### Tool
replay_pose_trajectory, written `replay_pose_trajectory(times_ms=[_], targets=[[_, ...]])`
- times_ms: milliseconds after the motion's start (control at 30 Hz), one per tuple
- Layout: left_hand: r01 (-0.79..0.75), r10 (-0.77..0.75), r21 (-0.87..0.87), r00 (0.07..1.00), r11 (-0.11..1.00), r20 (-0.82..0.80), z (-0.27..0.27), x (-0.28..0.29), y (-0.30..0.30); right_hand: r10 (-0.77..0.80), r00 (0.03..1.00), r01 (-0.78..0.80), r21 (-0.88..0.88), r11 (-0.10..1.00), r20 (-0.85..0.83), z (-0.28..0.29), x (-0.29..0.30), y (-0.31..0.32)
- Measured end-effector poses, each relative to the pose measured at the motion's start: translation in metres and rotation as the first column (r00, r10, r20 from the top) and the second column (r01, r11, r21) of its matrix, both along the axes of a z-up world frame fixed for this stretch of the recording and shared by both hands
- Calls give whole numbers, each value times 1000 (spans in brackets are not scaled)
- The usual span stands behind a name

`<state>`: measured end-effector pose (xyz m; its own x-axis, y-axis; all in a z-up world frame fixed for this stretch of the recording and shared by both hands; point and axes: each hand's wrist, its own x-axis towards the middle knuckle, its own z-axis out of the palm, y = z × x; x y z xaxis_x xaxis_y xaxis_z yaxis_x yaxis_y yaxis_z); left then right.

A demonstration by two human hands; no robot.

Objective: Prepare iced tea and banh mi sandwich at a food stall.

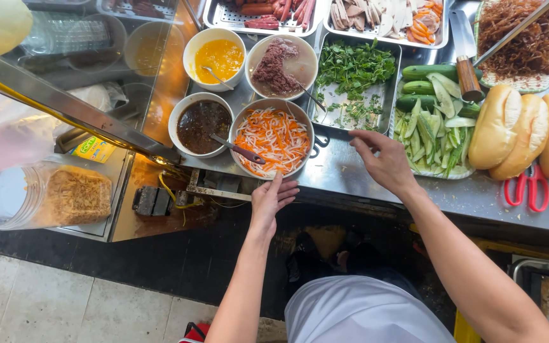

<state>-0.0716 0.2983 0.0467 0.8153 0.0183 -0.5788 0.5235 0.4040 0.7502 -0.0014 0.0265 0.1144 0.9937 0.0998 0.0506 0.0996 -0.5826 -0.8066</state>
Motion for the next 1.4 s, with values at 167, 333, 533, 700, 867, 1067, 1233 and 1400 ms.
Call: replay_pose_trajectory(times_ms=[167,333,533,700,867,1067,1233,1400], targets=[[23,-28,73,996,997,80,-6,-8,-10,39,999,-39,4,999,25,-7,50,34],[91,-198,388,949,917,245,-8,1,-63,65,986,-70,32,997,154,-32,87,56],[-41,-375,720,833,692,407,-31,39,-93,55,949,-87,91,992,309,-41,117,72],[-161,-408,822,806,547,429,-37,51,-100,188,852,-176,-71,982,488,4,116,57],[-259,-410,850,787,458,461,-48,51,-107,285,749,-211,-192,958,598,22,128,42],[-322,-419,852,764,412,491,-44,51,-107,245,752,-175,-173,969,612,5,166,44],[-341,-416,842,752,418,511,-42,51,-107,243,730,-183,-159,970,639,-3,182,51],[-347,-425,846,748,405,510,-42,51,-107,245,766,-193,-151,970,594,-10,168,53]])
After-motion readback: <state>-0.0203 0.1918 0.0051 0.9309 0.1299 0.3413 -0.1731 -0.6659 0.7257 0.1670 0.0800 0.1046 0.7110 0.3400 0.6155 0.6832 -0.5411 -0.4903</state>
